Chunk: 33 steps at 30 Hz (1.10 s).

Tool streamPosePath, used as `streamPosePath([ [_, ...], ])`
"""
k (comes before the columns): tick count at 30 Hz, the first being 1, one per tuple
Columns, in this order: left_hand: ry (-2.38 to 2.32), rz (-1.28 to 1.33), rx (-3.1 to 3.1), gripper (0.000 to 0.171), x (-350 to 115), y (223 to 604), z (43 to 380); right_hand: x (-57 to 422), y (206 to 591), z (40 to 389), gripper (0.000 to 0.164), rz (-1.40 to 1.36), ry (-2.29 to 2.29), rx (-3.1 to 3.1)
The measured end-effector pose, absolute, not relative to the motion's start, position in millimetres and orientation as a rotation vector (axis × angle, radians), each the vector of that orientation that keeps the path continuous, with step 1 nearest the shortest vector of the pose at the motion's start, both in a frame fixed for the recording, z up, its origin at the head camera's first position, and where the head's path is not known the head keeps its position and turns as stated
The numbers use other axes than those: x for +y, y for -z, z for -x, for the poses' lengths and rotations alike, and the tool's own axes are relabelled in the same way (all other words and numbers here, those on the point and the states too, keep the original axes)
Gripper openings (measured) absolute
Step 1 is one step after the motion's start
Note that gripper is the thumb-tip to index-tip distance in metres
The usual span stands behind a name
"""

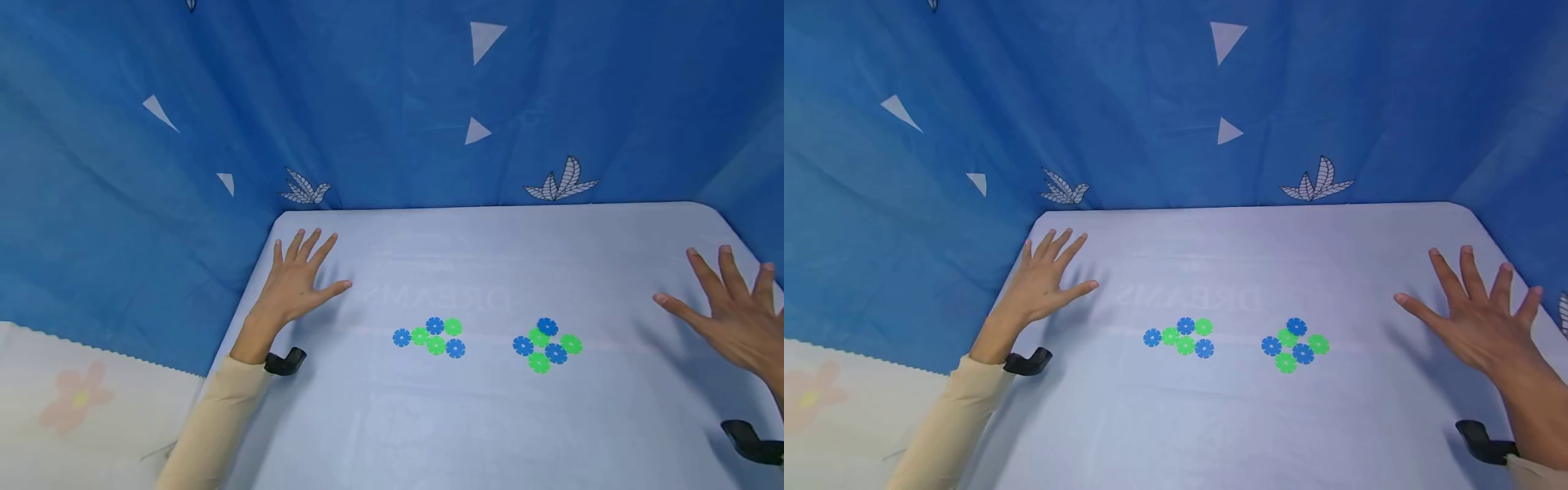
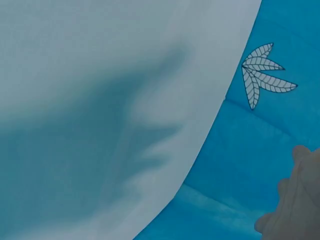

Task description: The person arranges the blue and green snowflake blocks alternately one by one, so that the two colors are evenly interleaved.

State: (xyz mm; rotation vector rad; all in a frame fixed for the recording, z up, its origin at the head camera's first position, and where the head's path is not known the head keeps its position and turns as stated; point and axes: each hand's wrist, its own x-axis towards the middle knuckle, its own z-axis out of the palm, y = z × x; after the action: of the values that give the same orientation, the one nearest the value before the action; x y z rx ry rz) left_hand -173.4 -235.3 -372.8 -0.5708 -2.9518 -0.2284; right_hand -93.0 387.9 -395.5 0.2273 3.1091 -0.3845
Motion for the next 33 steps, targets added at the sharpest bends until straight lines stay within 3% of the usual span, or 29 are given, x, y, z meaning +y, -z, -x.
streamPosePath([
  [8,0.705,0.794,-3.005,0.079,-202,396,153,379,396,107,0.108,-0.195,0.276,3.099],
  [20,1.279,1.047,-2.899,0.046,-169,432,136,352,396,130,0.103,-0.026,0.28,3.094],
  [33,1.374,1.078,-2.896,0.041,-158,448,132,343,400,139,0.088,0.111,0.48,3.133],
])
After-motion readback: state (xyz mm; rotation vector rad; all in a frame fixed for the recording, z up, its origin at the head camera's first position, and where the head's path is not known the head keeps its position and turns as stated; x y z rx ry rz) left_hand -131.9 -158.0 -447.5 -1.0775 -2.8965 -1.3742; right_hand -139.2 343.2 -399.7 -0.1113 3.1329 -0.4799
